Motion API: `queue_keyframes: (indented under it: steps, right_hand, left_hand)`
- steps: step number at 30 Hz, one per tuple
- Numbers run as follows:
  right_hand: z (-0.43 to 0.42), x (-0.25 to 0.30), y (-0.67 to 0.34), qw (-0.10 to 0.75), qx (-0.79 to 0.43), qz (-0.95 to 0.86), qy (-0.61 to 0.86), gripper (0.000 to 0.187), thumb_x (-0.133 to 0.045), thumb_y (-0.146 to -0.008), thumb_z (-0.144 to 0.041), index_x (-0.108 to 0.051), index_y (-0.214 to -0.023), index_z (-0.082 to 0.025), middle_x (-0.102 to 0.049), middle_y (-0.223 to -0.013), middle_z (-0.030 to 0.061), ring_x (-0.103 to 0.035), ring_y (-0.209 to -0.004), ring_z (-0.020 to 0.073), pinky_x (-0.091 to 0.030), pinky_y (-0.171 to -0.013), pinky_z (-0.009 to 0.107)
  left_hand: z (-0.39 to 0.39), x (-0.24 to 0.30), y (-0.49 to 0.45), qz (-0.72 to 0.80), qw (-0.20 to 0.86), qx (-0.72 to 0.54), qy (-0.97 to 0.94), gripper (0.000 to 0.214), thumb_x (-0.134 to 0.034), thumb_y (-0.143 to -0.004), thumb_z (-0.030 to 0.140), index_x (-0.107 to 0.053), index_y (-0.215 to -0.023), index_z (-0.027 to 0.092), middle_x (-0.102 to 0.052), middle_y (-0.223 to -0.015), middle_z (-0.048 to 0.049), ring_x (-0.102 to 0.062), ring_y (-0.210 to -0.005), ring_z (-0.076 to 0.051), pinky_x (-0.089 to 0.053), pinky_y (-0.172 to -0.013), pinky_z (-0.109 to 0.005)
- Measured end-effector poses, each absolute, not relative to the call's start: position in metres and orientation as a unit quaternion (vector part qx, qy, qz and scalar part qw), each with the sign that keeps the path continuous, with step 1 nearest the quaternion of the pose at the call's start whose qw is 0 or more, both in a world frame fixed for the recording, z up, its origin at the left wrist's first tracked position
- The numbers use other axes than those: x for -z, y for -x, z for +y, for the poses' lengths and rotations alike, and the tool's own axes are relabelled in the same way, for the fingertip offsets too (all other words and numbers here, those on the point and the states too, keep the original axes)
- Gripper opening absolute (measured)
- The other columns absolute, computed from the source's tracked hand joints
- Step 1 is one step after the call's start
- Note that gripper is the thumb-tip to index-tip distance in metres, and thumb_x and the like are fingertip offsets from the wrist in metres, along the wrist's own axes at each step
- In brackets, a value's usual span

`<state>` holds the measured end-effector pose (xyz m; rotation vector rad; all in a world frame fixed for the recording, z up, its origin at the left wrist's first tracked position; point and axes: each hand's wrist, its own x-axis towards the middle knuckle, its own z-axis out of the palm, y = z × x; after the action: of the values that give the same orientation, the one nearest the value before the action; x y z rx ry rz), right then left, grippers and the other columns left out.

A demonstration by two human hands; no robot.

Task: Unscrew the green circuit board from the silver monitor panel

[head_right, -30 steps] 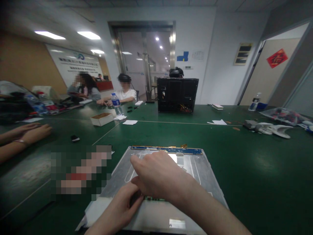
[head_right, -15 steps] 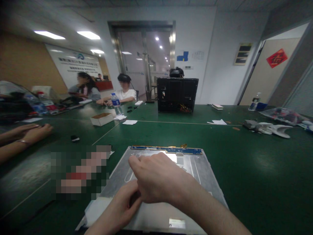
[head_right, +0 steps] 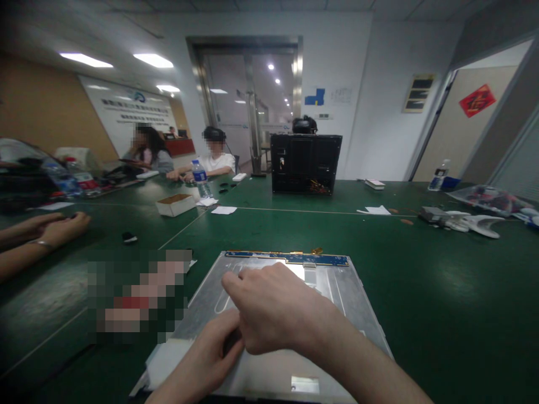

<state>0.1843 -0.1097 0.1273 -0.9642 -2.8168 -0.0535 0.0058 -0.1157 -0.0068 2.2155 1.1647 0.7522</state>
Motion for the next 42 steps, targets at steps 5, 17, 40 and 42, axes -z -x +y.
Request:
queue_keyframes:
  steps: [5, 17, 40, 42]
  right_hand:
    - [-0.1059, -0.1259, -0.1821, 0.072, 0.020, -0.939, 0.336, 0.018, -0.052, -0.080, -0.026, -0.049, -0.095, -0.017, -0.066, -0.078, 0.0036, -0.057, -0.060, 0.0162, -0.022, -0.043, 0.027]
    - [-0.1092, -0.1275, -0.1840, 0.070, 0.014, -0.943, 0.324, 0.020, -0.054, -0.077, -0.026, -0.049, -0.095, -0.018, -0.065, -0.082, 0.0049, -0.057, -0.061, 0.0164, -0.023, -0.044, 0.027]
    - [-0.1044, -0.1266, -0.1802, 0.083, 0.028, -0.933, 0.349, 0.014, -0.052, -0.082, -0.028, -0.052, -0.090, -0.017, -0.066, -0.075, 0.0035, -0.056, -0.058, 0.0157, -0.021, -0.045, 0.028]
    - [-0.1029, -0.1257, -0.1792, 0.081, 0.026, -0.928, 0.362, 0.019, -0.054, -0.083, -0.036, -0.054, -0.088, -0.018, -0.067, -0.074, 0.0037, -0.057, -0.059, 0.0166, -0.022, -0.046, 0.027]
  left_hand:
    - [-0.1164, 0.0070, -0.0067, 0.429, 0.257, -0.289, -0.816, 0.014, -0.046, -0.079, 0.012, -0.058, -0.081, 0.018, -0.063, -0.082, -0.0044, -0.057, -0.078, -0.020, -0.044, -0.072, -0.029]
    - [-0.1161, 0.0072, -0.0058, 0.434, 0.269, -0.288, -0.810, 0.014, -0.047, -0.078, 0.013, -0.060, -0.083, 0.018, -0.062, -0.080, -0.0047, -0.056, -0.077, -0.020, -0.044, -0.071, -0.029]
    - [-0.1162, 0.0064, -0.0064, 0.436, 0.245, -0.282, -0.819, 0.015, -0.046, -0.076, 0.010, -0.058, -0.081, 0.018, -0.062, -0.080, -0.0038, -0.055, -0.076, -0.019, -0.043, -0.070, -0.028]
    - [-0.1165, 0.0079, -0.0067, 0.437, 0.240, -0.292, -0.816, 0.016, -0.045, -0.077, 0.010, -0.058, -0.081, 0.018, -0.062, -0.081, -0.0038, -0.056, -0.076, -0.019, -0.043, -0.071, -0.029]
